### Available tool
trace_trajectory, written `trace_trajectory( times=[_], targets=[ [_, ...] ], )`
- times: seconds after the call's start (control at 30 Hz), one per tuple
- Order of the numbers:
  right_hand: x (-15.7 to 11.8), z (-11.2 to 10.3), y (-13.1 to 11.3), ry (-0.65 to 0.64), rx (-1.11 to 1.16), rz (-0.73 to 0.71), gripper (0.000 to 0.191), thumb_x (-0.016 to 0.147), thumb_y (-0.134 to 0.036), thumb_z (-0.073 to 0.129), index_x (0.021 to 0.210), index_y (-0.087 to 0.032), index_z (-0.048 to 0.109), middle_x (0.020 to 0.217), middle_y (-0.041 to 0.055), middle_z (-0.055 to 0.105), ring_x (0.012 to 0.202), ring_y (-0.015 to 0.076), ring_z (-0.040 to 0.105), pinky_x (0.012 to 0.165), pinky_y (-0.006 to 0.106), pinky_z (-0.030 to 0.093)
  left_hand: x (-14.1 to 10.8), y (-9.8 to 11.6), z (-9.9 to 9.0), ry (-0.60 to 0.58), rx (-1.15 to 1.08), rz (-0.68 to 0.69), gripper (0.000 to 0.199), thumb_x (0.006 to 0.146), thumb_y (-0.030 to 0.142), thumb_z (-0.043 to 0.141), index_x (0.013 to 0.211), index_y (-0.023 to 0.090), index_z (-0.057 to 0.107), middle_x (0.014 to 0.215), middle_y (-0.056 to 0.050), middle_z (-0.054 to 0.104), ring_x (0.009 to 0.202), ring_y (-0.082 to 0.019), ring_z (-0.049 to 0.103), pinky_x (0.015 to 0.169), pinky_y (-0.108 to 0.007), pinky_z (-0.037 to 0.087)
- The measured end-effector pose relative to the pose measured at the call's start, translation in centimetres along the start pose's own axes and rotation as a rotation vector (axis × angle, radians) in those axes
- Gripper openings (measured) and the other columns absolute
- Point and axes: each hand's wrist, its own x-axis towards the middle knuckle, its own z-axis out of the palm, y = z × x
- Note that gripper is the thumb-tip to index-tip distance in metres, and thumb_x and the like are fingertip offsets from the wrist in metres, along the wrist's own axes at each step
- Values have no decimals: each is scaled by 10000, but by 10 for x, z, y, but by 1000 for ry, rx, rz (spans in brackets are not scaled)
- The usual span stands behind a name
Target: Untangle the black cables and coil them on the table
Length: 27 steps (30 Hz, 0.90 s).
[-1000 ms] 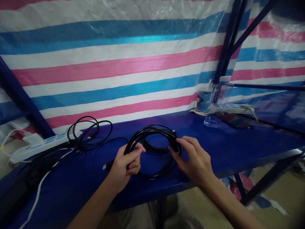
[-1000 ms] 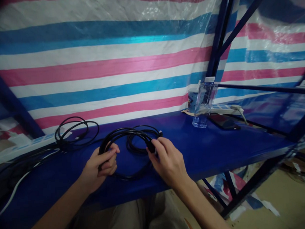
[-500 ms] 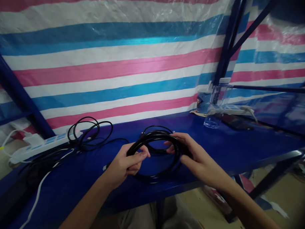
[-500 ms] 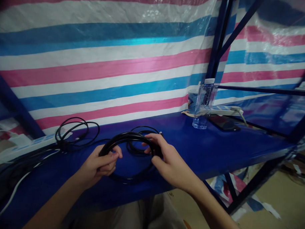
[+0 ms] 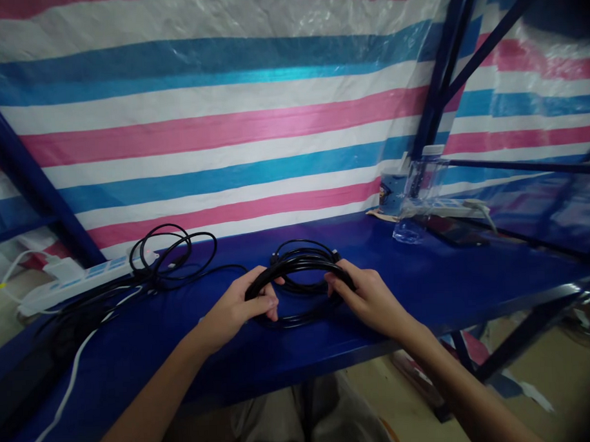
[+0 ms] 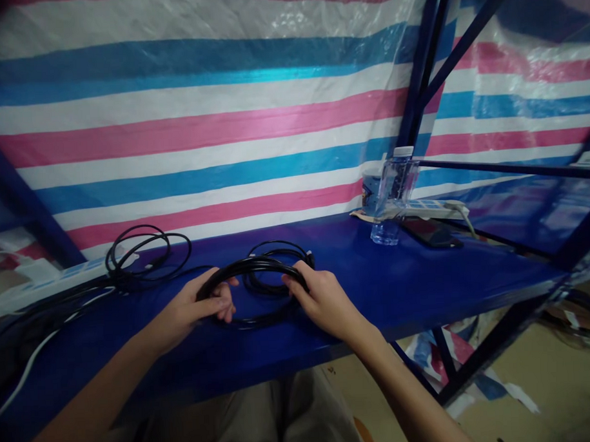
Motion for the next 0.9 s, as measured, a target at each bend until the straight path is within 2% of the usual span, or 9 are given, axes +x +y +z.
trace_trajectory(
  times=[0.1, 0.17, 0.3, 0.4, 0.47, 0.53, 0.6, 0.77, 0.9],
  targets=[
    [1, -1, 1, -22, -56, -24, 183, 931, -306, 362, 840, -185, 465, 664, 14, 590, 582, 145, 546, 571, 241, 332, 1, 11, 1, 83, 170, 25, 160, 842, 217, 539, 996, 195, 503, 846, 12, 579, 797, -116, 594, 750, -249, 429],
    [0, -2, 0, -1, -105, -47, 142, 930, -280, 350, 887, -184, 446, 672, 17, 585, 579, 152, 547, 567, 246, 333, 1, 18, 6, 121, 279, 46, 144, 865, 231, 497, 1006, 200, 493, 899, 3, 578, 808, -116, 605, 759, -252, 444],
    [2, -7, -7, 23, -173, -16, 142, 929, -270, 333, 872, -184, 430, 632, 13, 559, 535, 151, 529, 533, 249, 327, 9, 30, 17, 152, 462, 7, 154, 913, 300, 375, 997, 201, 459, 729, 24, 563, 587, -109, 593, 581, -240, 455],
    [18, -23, -10, -21, -176, 87, 175, 923, -300, 348, 828, -178, 430, 621, 22, 561, 534, 155, 557, 517, 247, 357, 34, 39, 11, 206, 675, -76, 201, 910, 357, 349, 960, 192, 454, 644, 16, 561, 529, -124, 584, 495, -227, 426],
    [39, -36, -8, -135, -114, 215, 177, 914, -315, 370, 856, -165, 445, 667, 37, 587, 500, 147, 571, 490, 242, 397, 61, 44, 2, 171, 790, -185, 238, 897, 368, 342, 986, 179, 456, 744, -33, 611, 549, -135, 600, 465, -222, 430],
    [64, -47, 0, -338, -44, 363, 186, 907, -302, 378, 965, -144, 457, 701, 45, 603, 454, 137, 568, 458, 245, 439, 90, 46, -5, 41, 877, -339, 263, 885, 302, 327, 1052, 151, 464, 896, -89, 639, 599, -135, 624, 498, -221, 461],
    [89, -51, 13, -510, -85, 457, 229, 892, -252, 394, 1061, -115, 464, 717, 53, 608, 460, 136, 575, 461, 252, 473, 116, 42, -6, -24, 936, -465, 256, 824, 229, 400, 1008, 106, 530, 903, -134, 651, 603, -167, 633, 510, -248, 477],
    [123, -28, 40, -660, -260, 570, 259, 807, -129, 455, 1014, -13, 558, 655, 91, 614, 474, 171, 597, 479, 298, 511, 142, 17, 10, -9, 1078, -736, 347, 729, 204, 518, 1036, 68, 603, 858, -197, 668, 599, -271, 649, 533, -357, 504],
    [128, -8, 46, -634, -439, 552, 210, 801, -161, 521, 891, -6, 630, 604, 118, 613, 518, 200, 616, 519, 334, 521, 139, 6, 13, 49, 1154, -801, 518, 723, 210, 552, 1231, 116, 515, 962, -215, 664, 732, -290, 663, 628, -368, 511]
  ],
)
